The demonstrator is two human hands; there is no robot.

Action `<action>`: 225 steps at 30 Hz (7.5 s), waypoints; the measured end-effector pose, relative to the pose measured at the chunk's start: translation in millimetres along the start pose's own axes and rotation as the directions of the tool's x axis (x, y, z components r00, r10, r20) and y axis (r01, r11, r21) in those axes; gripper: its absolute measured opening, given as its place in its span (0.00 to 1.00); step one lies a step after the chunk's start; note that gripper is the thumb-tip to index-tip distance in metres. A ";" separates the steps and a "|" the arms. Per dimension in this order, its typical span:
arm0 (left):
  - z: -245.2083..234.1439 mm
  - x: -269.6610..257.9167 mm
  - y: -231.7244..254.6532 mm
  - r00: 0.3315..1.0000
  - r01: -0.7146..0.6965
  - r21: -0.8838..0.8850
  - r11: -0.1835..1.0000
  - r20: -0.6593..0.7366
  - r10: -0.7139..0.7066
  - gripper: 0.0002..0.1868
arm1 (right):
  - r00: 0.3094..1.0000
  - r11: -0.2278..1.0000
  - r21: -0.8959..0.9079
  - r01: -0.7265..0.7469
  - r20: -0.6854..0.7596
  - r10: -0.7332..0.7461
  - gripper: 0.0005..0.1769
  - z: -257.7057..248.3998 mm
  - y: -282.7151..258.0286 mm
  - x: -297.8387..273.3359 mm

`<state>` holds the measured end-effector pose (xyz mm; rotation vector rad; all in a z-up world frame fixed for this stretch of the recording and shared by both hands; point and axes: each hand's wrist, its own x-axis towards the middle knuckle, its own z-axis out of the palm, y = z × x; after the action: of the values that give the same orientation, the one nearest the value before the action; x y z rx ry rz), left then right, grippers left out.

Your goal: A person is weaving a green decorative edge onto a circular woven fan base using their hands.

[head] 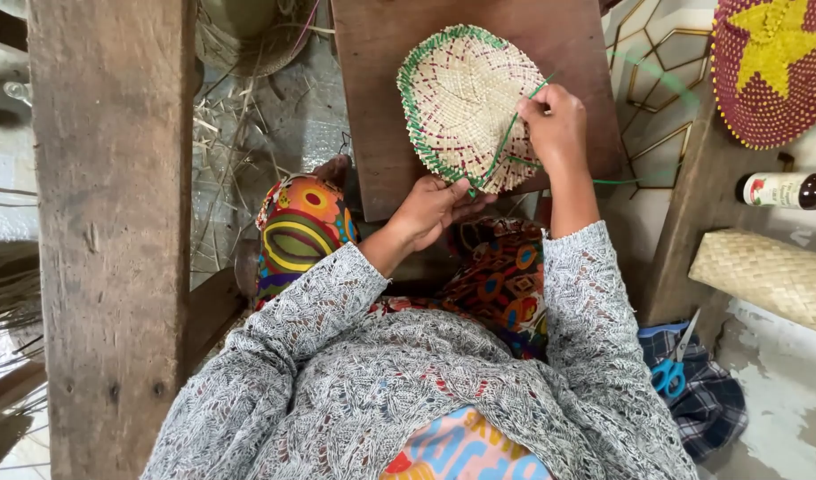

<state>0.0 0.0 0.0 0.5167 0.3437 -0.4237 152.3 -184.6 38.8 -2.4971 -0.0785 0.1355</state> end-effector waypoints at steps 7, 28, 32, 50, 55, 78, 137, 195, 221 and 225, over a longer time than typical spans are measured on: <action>-3.5 -0.9 -0.4 1.000 -0.004 0.028 1.000 0.027 0.003 0.11 | 0.992 0.975 0.197 -0.098 -0.064 0.113 0.24 0.3 5.0 12.1; 5.1 -12.9 3.4 0.996 -0.084 0.279 0.957 0.061 0.069 0.17 | 0.974 0.972 0.218 0.089 -0.221 -0.039 0.13 8.5 14.6 24.0; 6.0 -17.5 9.1 0.996 -0.082 0.291 0.953 0.067 0.065 0.16 | 0.978 0.965 0.245 0.092 -0.203 -0.042 0.17 8.1 11.8 21.6; -3.7 3.6 -34.2 0.941 -0.248 0.147 0.958 -0.197 0.274 0.19 | 0.965 0.997 -0.043 -0.059 0.252 0.068 0.17 -49.4 -86.5 -96.5; -15.6 7.3 -36.2 0.913 -0.289 0.234 0.928 -0.225 0.341 0.27 | 0.968 0.925 0.312 -0.216 0.195 0.160 0.11 -11.0 -54.4 -106.1; 18.7 -4.5 -16.2 0.895 -0.301 0.053 0.952 -0.330 0.301 0.17 | 0.924 0.928 0.278 -0.250 0.356 0.142 0.16 -14.9 -67.8 -150.2; 24.6 -6.0 17.5 0.907 -0.045 -0.016 0.999 -0.419 0.034 0.13 | 0.436 0.508 -0.316 0.801 -0.273 -0.858 0.09 35.9 -84.7 -161.0; -49.9 28.3 -23.6 0.968 -0.164 -0.117 0.980 -0.208 0.137 0.15 | 0.939 0.834 0.547 0.071 -0.319 0.130 0.05 12.4 -37.1 -131.5; -2.7 40.4 40.9 0.869 -0.125 0.841 -0.526 0.348 0.350 0.16 | 0.871 0.890 -0.302 0.343 -0.253 -0.421 0.14 98.4 -21.5 -180.5; -2.2 63.2 45.5 0.971 0.133 0.917 -0.375 -0.046 0.233 0.16 | 0.851 0.875 -0.298 0.382 -0.255 -0.459 0.13 98.6 -12.3 -181.2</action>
<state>75.1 18.0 -9.9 2.5030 0.0323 -0.4852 -39.4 -132.4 -18.1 -2.6324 -0.5373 -0.4911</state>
